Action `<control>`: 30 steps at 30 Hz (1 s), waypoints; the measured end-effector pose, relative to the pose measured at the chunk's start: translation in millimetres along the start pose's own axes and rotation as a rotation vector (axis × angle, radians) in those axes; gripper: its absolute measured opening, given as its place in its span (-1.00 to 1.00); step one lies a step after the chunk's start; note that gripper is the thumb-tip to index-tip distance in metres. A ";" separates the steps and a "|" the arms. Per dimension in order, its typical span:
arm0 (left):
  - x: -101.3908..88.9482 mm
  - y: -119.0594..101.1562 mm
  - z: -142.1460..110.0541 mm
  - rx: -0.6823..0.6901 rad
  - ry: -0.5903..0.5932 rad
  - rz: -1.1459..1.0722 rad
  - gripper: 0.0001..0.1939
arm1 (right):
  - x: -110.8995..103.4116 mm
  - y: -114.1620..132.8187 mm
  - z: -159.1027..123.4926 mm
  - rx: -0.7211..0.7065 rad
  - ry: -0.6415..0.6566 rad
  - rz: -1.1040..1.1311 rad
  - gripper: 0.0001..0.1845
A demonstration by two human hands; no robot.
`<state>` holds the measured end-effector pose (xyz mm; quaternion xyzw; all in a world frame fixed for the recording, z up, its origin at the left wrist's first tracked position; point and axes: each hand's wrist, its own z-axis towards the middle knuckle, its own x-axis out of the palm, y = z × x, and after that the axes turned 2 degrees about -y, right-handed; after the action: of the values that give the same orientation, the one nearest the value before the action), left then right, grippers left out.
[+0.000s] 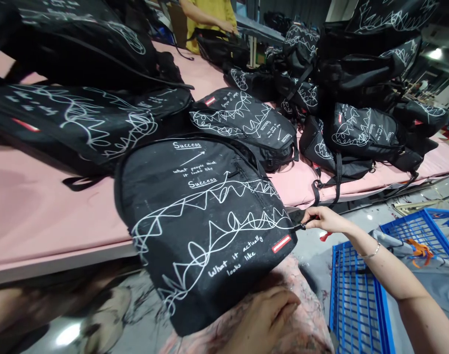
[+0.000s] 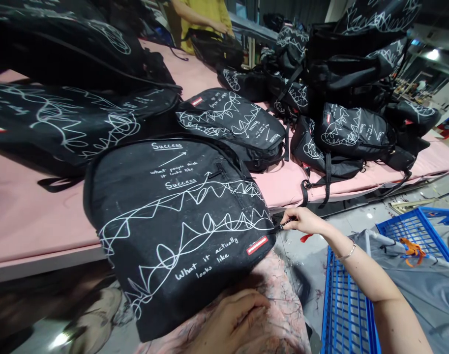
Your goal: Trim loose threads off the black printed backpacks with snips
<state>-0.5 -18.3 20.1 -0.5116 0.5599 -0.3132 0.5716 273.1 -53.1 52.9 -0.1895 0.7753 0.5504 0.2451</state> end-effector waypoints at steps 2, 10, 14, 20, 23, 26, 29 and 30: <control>0.1 -0.3 0.6 0.003 0.001 -0.006 -0.78 | -2.0 1.7 0.1 0.002 0.025 -0.008 -0.87; -3.5 -2.6 0.5 0.016 -0.006 0.006 -0.75 | 1.7 20.5 9.0 -0.030 0.106 -0.058 -0.90; -5.2 1.0 -0.7 0.067 -0.051 0.070 -0.71 | 5.4 21.6 12.1 -0.030 0.114 -0.081 -0.89; -5.3 2.5 -0.2 0.101 -0.067 0.103 -0.71 | 12.4 26.5 12.6 -0.022 0.129 -0.049 -0.90; -3.7 2.8 -0.2 0.097 -0.050 0.090 -0.73 | 15.8 31.9 13.4 -0.017 0.144 -0.068 -0.91; -2.4 2.7 -1.3 0.085 -0.028 0.062 -0.74 | 19.2 35.4 15.0 -0.028 0.164 -0.072 -0.92; -2.5 1.6 -2.5 0.086 -0.024 0.044 -0.76 | 23.1 38.0 16.5 -0.058 0.174 -0.076 -0.93; -2.8 1.1 -2.8 0.090 -0.029 0.044 -0.77 | 24.4 39.0 16.8 -0.071 0.175 -0.078 -0.94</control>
<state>-4.0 -16.1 20.4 -0.4774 0.5480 -0.3178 0.6089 234.3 -25.3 63.7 -0.2754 0.7657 0.5490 0.1910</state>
